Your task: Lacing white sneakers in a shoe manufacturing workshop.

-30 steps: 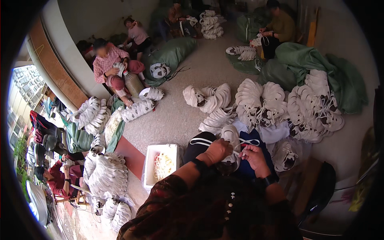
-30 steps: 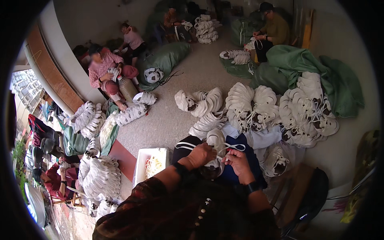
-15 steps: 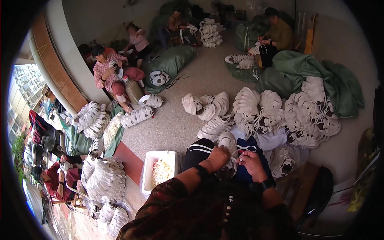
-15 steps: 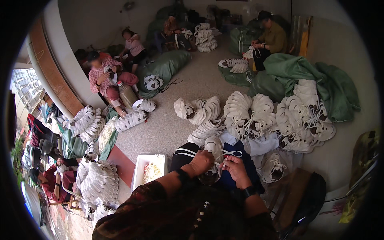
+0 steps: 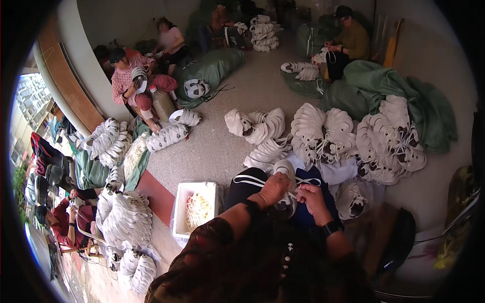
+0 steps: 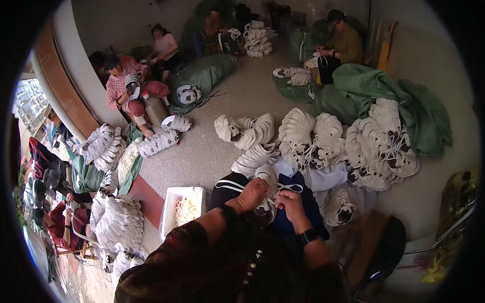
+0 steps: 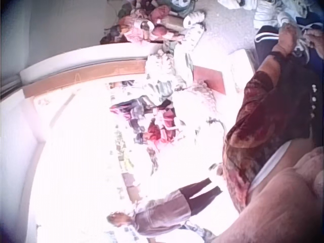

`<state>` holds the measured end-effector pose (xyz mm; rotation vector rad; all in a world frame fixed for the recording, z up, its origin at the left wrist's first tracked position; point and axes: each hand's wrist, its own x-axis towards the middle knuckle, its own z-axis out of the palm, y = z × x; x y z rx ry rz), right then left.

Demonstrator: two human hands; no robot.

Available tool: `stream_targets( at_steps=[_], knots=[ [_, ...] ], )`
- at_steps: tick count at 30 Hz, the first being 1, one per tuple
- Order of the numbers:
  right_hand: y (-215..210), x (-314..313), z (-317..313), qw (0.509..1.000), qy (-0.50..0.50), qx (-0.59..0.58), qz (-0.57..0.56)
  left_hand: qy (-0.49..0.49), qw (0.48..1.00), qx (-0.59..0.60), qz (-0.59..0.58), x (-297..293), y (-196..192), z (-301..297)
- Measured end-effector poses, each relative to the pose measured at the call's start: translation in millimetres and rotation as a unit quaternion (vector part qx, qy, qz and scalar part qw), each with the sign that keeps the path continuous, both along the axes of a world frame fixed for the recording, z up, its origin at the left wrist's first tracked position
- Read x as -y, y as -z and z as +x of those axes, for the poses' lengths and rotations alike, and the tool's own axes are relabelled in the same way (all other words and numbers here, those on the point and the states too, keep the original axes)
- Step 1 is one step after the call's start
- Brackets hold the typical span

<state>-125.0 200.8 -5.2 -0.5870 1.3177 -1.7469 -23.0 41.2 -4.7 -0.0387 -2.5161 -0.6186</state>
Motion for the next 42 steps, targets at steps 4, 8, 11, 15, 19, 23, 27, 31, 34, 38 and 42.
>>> stream_targets(
  at_steps=[4,8,11,15,19,23,27,31,34,38,42],
  knots=[
    [-1,11,-1,0.999,0.028,-0.011,0.026,-0.003,0.997,-0.070,-0.012,-5,-28,-14],
    [-9,23,-2,0.999,-0.003,-0.011,0.037,0.029,0.986,-0.052,0.157,7,-41,-21],
    [-11,27,-5,0.997,0.001,-0.042,0.061,0.061,0.891,0.061,0.445,18,-44,1],
    [-12,39,-1,0.961,-0.048,-0.257,0.087,0.072,0.798,0.107,0.589,24,-24,40],
    [-7,45,11,0.859,-0.051,-0.479,0.173,0.124,0.713,0.126,0.678,14,-15,68],
    [-16,46,18,0.790,-0.058,-0.578,0.197,0.141,0.662,0.090,0.730,17,-16,72],
    [-24,52,22,0.734,-0.087,-0.622,0.260,0.147,0.661,0.081,0.732,18,-11,74],
    [-22,56,19,0.730,-0.094,-0.622,0.269,0.137,0.624,0.025,0.769,21,-9,70],
    [-24,56,17,0.755,-0.101,-0.596,0.253,0.144,0.574,-0.021,0.806,30,-9,61],
    [-24,57,15,0.777,-0.111,-0.579,0.220,0.106,0.608,-0.033,0.786,48,-6,35],
    [-22,59,15,0.792,-0.108,-0.558,0.222,0.066,0.604,-0.026,0.794,45,-4,10]
  ],
)
